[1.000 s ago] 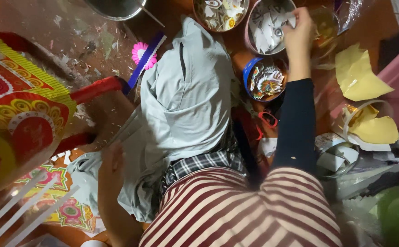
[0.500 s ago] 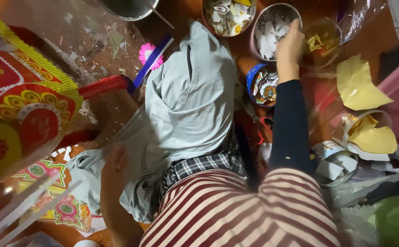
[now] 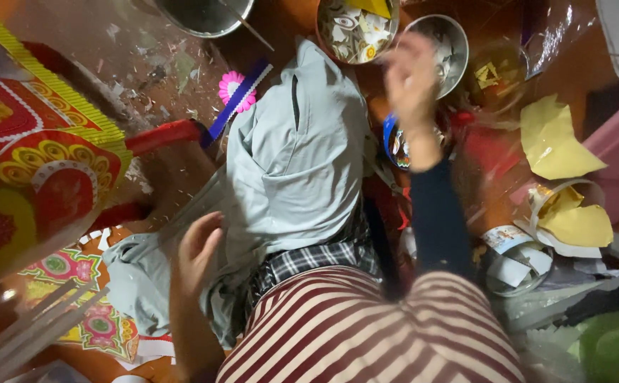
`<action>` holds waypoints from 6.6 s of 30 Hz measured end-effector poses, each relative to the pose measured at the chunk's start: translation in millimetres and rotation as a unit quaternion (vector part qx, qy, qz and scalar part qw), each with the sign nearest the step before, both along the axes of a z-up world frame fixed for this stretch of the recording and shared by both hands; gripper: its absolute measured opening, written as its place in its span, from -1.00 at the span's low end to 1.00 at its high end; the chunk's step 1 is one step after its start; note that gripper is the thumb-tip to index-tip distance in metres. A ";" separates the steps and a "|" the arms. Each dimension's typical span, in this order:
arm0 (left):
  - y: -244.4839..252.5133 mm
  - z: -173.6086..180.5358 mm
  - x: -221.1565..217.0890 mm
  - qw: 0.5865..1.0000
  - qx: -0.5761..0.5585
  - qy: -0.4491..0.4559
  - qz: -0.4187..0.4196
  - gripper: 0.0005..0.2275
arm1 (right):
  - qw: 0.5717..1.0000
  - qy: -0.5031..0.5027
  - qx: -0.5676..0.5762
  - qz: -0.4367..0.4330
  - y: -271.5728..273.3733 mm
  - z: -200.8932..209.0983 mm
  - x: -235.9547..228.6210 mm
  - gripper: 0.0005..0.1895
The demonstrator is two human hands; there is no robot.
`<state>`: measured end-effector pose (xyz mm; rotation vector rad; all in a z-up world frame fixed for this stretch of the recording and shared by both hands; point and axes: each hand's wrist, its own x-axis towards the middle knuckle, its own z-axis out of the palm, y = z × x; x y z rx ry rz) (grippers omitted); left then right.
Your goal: Assembling and decorating traditional paper lanterns by gluing on various paper elements.
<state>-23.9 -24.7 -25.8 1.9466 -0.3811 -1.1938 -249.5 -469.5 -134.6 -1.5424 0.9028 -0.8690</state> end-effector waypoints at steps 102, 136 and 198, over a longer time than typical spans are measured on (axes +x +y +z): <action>0.9 36.3 3.2 0.880 -0.312 -0.078 0.350 -0.75 | 0.859 0.048 0.116 0.496 264.2 198.2 192.0 -0.35; -8.9 6.2 -1.6 0.848 -0.302 -0.016 0.435 -0.77 | 0.966 0.123 -0.109 0.200 178.8 83.3 258.9 -0.44; 24.8 296.0 178.9 0.712 -0.582 -0.266 0.290 -0.81 | 0.846 -0.365 0.009 0.388 270.1 411.3 329.0 -0.80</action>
